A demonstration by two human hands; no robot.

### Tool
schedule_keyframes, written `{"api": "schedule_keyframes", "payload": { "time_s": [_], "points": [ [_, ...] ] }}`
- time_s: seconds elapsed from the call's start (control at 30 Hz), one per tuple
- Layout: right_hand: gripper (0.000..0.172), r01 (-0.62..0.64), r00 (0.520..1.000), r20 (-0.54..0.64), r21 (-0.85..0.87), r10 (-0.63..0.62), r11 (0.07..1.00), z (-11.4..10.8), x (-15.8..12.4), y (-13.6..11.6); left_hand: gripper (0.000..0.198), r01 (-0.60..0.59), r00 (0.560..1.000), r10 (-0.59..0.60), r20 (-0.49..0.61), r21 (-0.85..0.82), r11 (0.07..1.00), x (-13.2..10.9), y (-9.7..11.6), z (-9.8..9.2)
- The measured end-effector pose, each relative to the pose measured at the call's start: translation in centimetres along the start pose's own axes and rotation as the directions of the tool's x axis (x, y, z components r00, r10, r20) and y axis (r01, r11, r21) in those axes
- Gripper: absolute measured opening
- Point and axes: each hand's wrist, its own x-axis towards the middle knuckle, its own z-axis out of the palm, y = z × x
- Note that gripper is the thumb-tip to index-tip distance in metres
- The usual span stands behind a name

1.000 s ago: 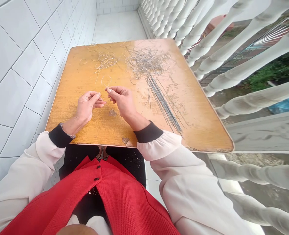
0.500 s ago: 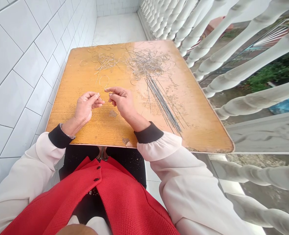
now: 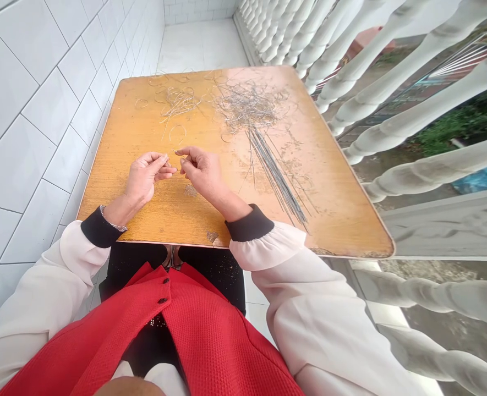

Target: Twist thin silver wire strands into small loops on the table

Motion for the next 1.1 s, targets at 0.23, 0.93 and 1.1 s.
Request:
{"api": "schedule_keyframes", "payload": {
  "time_s": [0.23,0.93,1.1],
  "points": [
    [0.008,-0.137,0.991,0.023,0.237,0.135,0.962,0.2,0.2,-0.5,0.026,0.041,0.996,-0.041,0.084,0.005,0.999,-0.4,0.0,0.3],
    [0.02,-0.031,0.927,0.371,-0.047,0.047,0.998,0.5,0.0,0.6,0.029,-0.242,0.969,0.239,0.061,0.426,0.872,2.5,1.1,-0.9],
    [0.009,0.084,0.953,0.301,-0.188,-0.025,0.979,1.0,-0.3,0.9,0.028,-0.253,0.962,0.273,0.006,0.398,0.882,2.9,0.8,-1.1]
  ]
}}
